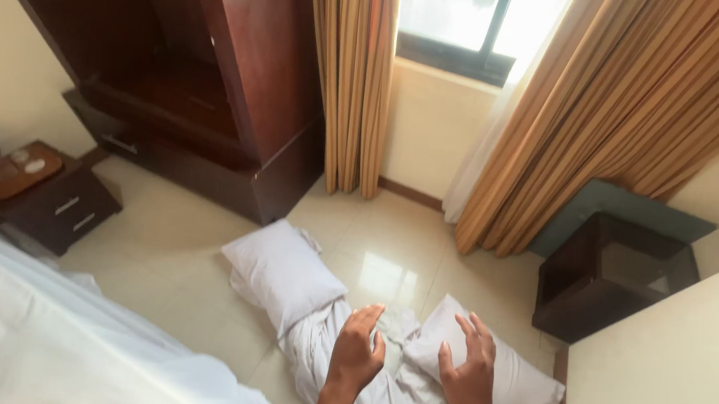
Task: The person folds a white pillowcase on the floor and places it on a bedside table. They then fold a white bedsheet on the bed and arrange white pillows on the floor.
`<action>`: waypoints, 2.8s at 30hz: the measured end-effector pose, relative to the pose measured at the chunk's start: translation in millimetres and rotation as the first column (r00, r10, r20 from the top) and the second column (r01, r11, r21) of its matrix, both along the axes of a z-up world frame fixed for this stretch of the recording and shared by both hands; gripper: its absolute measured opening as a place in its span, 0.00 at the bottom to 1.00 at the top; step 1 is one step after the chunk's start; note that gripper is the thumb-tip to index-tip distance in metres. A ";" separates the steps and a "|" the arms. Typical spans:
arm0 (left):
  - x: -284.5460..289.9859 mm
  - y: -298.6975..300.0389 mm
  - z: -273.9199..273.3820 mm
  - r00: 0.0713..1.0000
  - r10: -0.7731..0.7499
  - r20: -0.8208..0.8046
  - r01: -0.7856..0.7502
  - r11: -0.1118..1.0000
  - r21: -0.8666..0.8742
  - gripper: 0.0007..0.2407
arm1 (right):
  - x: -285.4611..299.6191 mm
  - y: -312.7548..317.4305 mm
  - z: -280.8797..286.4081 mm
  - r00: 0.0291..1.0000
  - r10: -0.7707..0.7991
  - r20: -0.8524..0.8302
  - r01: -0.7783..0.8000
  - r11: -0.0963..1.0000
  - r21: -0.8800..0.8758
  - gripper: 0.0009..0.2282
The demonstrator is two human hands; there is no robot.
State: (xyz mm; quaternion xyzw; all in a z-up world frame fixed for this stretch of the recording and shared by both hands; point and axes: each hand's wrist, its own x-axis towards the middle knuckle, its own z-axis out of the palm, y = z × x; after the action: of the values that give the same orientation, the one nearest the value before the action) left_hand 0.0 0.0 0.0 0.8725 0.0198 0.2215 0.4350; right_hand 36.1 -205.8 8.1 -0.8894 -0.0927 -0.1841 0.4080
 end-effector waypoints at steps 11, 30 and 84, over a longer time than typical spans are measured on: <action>33.4 23.1 -55.5 0.994 0.032 -0.108 -0.028 0.999 0.039 0.21 | 32.8 29.9 -42.4 0.988 0.119 -0.103 -0.124 0.991 -0.046 0.24; 43.7 87.8 -406.5 0.946 0.202 -0.254 -0.203 0.979 0.026 0.23 | 59.9 126.6 -373.1 0.941 0.299 -0.158 -0.306 0.952 -0.026 0.24; 58.6 71.8 -986.9 0.707 0.323 -0.629 -0.247 0.946 0.209 0.34 | 32.3 128.1 -989.6 0.787 0.125 -0.604 -0.475 0.747 -0.465 0.33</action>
State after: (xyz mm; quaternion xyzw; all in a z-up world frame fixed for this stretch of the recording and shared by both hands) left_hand 58.6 71.8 -986.9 0.9029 0.2934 -0.0330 0.3125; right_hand 68.4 -77.7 -981.5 -0.9569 -0.1760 0.1820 0.1421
